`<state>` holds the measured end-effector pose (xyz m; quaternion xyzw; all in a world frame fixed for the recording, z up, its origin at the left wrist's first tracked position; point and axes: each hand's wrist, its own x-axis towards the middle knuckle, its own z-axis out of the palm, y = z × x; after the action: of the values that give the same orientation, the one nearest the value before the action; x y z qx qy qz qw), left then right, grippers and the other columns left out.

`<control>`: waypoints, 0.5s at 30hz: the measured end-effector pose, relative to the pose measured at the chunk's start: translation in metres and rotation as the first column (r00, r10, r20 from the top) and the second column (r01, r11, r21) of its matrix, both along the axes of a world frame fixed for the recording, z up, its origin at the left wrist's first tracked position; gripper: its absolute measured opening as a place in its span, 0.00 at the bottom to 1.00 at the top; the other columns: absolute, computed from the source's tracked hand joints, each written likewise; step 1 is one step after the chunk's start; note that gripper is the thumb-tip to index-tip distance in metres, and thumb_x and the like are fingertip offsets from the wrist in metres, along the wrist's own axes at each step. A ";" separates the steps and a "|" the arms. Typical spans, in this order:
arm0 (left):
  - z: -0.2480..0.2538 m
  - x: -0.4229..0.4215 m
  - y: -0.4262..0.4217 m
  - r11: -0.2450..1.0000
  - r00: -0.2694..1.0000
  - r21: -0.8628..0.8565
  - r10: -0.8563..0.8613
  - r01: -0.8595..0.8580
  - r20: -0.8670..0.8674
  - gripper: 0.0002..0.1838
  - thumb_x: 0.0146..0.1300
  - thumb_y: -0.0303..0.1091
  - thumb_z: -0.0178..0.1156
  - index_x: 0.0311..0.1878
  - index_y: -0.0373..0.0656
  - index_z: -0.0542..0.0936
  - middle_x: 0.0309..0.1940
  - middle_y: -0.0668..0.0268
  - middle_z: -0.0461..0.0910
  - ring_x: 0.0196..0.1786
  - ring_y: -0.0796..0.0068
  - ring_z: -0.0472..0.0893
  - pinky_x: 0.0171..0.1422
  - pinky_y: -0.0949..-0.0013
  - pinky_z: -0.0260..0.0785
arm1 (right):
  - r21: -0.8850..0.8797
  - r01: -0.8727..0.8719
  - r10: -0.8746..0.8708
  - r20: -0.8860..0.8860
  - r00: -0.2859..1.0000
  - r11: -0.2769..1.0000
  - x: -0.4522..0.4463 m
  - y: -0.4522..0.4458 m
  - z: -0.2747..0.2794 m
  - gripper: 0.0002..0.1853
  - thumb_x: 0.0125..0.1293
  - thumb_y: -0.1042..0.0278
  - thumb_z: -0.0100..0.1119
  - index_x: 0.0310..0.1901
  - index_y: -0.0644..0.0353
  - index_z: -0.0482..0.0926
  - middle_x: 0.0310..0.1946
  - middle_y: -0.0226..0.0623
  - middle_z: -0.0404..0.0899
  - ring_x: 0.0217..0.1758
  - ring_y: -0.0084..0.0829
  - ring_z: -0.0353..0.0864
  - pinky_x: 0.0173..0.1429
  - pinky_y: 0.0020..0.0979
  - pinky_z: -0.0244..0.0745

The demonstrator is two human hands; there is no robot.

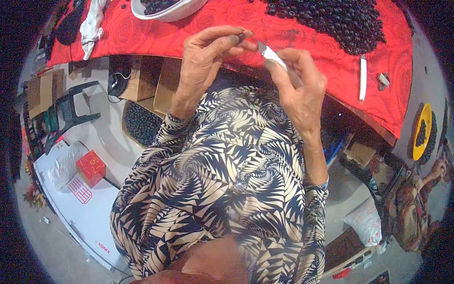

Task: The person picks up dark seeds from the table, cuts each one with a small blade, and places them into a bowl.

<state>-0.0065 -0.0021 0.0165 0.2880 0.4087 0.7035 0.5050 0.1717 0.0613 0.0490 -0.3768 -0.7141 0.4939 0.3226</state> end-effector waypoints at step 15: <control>-0.003 0.010 -0.006 0.999 1.000 0.048 -0.006 0.005 0.017 0.15 0.61 0.23 0.57 0.51 0.34 0.76 0.43 0.54 0.80 0.46 0.72 0.79 0.52 0.72 0.73 | 0.029 -0.005 0.005 0.019 1.000 1.000 0.001 -0.003 0.003 0.12 0.58 0.72 0.64 0.40 0.66 0.75 0.32 0.38 0.81 0.37 0.24 0.80 0.40 0.26 0.76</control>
<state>0.0031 -0.0079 0.0139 0.2953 0.3866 0.7142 0.5033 0.1730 0.0585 0.0518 -0.3750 -0.7251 0.4807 0.3202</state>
